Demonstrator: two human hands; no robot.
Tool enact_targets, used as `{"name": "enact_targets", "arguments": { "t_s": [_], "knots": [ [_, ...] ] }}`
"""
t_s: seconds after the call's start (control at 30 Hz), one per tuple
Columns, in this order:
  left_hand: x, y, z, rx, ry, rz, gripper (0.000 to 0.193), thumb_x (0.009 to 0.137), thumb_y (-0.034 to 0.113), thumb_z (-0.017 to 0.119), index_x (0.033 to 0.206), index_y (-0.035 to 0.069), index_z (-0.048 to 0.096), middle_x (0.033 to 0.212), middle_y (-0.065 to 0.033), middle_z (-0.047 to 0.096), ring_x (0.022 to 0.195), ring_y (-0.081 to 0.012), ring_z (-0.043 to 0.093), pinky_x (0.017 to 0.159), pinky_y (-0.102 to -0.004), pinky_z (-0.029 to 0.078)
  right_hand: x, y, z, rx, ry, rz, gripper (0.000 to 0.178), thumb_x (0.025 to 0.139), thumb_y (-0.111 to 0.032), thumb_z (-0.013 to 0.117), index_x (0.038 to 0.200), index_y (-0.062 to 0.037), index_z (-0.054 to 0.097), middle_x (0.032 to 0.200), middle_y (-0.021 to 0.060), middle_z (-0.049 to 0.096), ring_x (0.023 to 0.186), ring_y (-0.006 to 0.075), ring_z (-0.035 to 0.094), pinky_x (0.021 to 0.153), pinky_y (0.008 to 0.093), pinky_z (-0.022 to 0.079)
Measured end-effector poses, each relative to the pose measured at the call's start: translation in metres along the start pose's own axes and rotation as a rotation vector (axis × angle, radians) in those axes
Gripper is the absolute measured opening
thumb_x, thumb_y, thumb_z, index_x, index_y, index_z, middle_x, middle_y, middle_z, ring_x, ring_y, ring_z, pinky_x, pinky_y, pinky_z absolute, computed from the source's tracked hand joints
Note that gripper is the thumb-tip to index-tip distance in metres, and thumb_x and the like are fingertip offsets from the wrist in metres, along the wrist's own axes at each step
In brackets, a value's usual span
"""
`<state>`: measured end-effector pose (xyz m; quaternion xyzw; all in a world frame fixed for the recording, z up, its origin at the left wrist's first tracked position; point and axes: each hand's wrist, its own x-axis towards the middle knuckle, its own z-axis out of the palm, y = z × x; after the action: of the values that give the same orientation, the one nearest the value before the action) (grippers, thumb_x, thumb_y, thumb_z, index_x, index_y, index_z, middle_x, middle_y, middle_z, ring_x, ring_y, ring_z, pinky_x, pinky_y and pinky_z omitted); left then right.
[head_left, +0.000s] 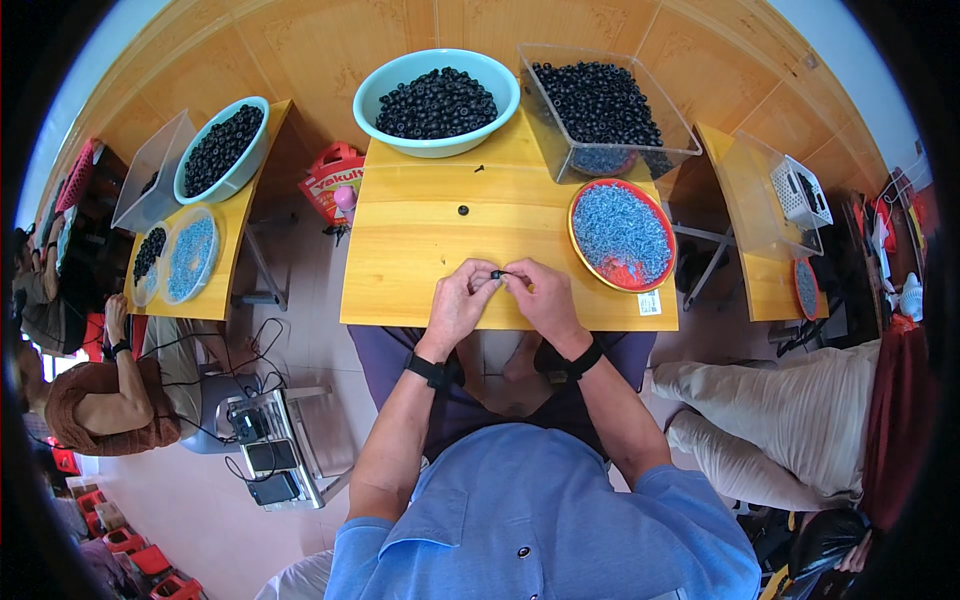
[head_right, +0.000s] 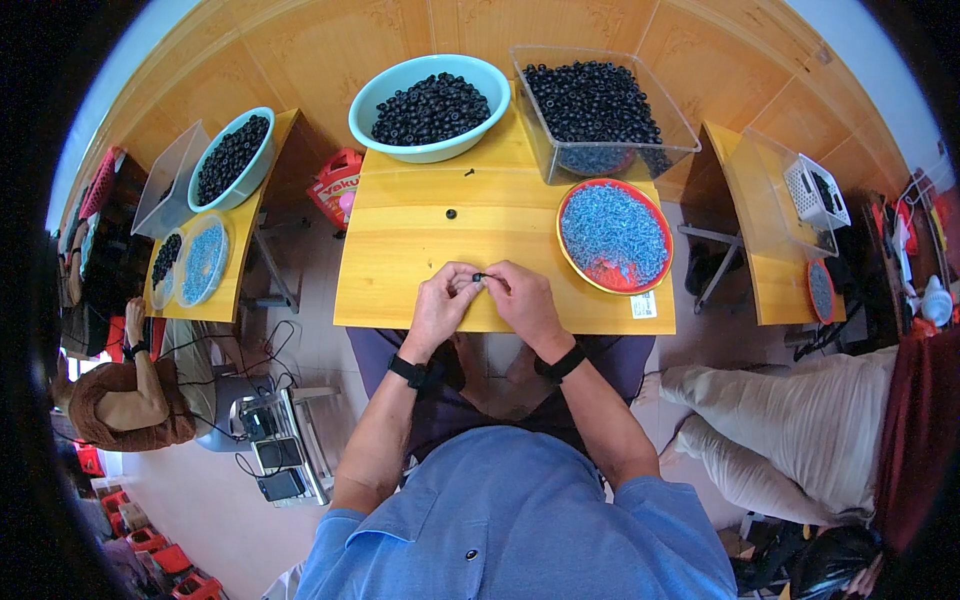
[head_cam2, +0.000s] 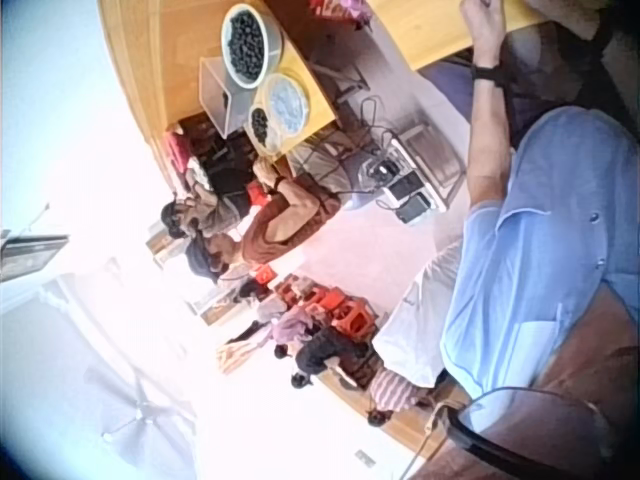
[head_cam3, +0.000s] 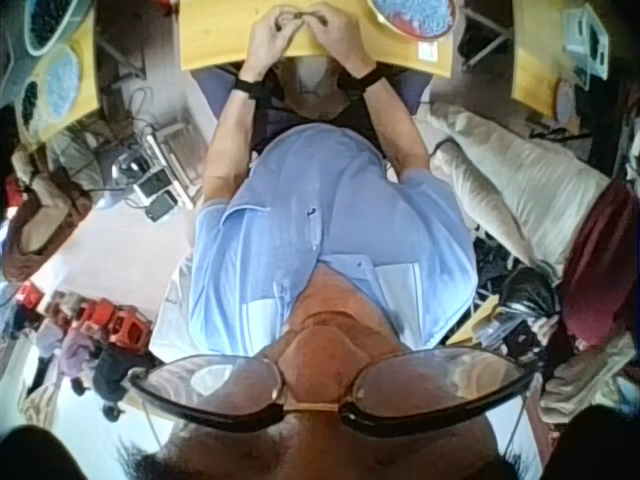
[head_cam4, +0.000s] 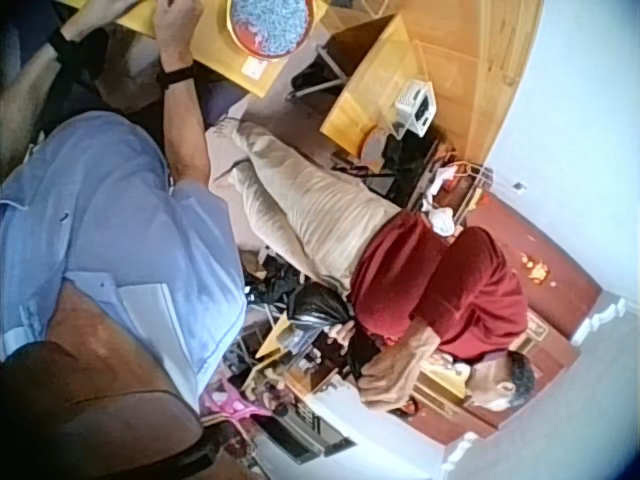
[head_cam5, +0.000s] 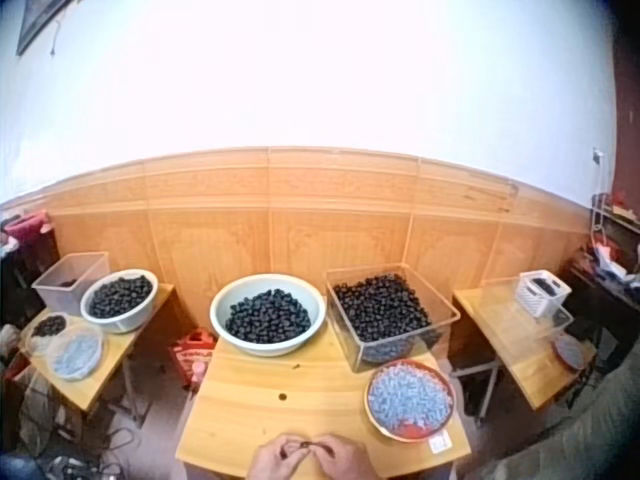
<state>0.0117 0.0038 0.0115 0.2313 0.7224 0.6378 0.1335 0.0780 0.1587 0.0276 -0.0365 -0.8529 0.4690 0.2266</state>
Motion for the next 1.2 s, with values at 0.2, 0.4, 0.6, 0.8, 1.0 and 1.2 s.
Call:
{"name": "enact_targets", "arguments": {
  "t_s": [0.2, 0.4, 0.6, 0.8, 1.0, 1.2],
  "knots": [
    [0.0, 0.001, 0.001, -0.061, -0.006, 0.009, 0.014, 0.096, 0.001, 0.066, 0.108, -0.004, 0.064, 0.089, -0.0091, 0.075, 0.085, -0.0099, 0.07, 0.077, -0.0252, 0.055, 0.001, -0.001, -0.005, -0.046, -0.029, -0.053, 0.01, 0.09, -0.007, 0.07, 0.097, -0.001, 0.069, 0.084, 0.0175, 0.071, 0.078, 0.034, 0.071, 0.068, 0.0395, 0.055],
    [0.0, -0.002, -0.001, -0.03, -0.014, 0.013, 0.014, 0.096, 0.002, 0.067, 0.108, -0.004, 0.064, 0.091, -0.0095, 0.075, 0.086, -0.0108, 0.071, 0.078, -0.0258, 0.055, 0.003, -0.002, -0.006, -0.074, -0.063, -0.055, 0.01, 0.09, -0.009, 0.068, 0.098, -0.0024, 0.07, 0.086, 0.0173, 0.071, 0.08, 0.0348, 0.071, 0.068, 0.0401, 0.055],
    [0.0, 0.001, -0.001, 0.006, -0.024, -0.009, 0.015, 0.095, 0.005, 0.069, 0.105, -0.004, 0.063, 0.089, -0.0096, 0.075, 0.085, -0.0106, 0.069, 0.077, -0.0269, 0.055, 0.007, -0.001, -0.005, -0.135, -0.02, -0.104, 0.01, 0.09, -0.01, 0.068, 0.095, -0.0031, 0.072, 0.086, 0.0167, 0.072, 0.079, 0.034, 0.071, 0.067, 0.0403, 0.055],
    [0.001, -0.005, -0.003, 0.007, -0.055, 0.005, 0.015, 0.097, 0.007, 0.067, 0.105, -0.004, 0.06, 0.087, -0.0116, 0.073, 0.083, -0.0137, 0.069, 0.076, -0.0296, 0.055, 0.007, -0.004, -0.003, -0.168, -0.011, -0.086, 0.009, 0.088, -0.011, 0.069, 0.093, -0.0043, 0.074, 0.082, 0.0166, 0.072, 0.075, 0.0346, 0.071, 0.066, 0.0414, 0.055],
    [0.0, -0.013, -0.003, -0.072, -0.071, -0.002, 0.013, 0.097, 0.005, 0.064, 0.105, -0.004, 0.059, 0.087, -0.0121, 0.073, 0.083, -0.0148, 0.07, 0.077, -0.0298, 0.055, 0.016, -0.009, -0.007, -0.248, -0.115, -0.055, 0.013, 0.09, -0.015, 0.064, 0.089, -0.0054, 0.073, 0.078, 0.018, 0.07, 0.073, 0.0371, 0.069, 0.065, 0.0461, 0.054],
    [0.002, -0.006, -0.004, -0.092, -0.085, -0.059, 0.009, 0.1, 0.003, 0.062, 0.104, -0.004, 0.058, 0.088, -0.0076, 0.07, 0.082, -0.0113, 0.067, 0.077, -0.0273, 0.056, 0.025, -0.007, -0.007, -0.238, -0.242, -0.031, 0.014, 0.089, -0.012, 0.065, 0.096, -0.0015, 0.073, 0.078, 0.0196, 0.07, 0.07, 0.0368, 0.069, 0.062, 0.0425, 0.054]
  ]
}}
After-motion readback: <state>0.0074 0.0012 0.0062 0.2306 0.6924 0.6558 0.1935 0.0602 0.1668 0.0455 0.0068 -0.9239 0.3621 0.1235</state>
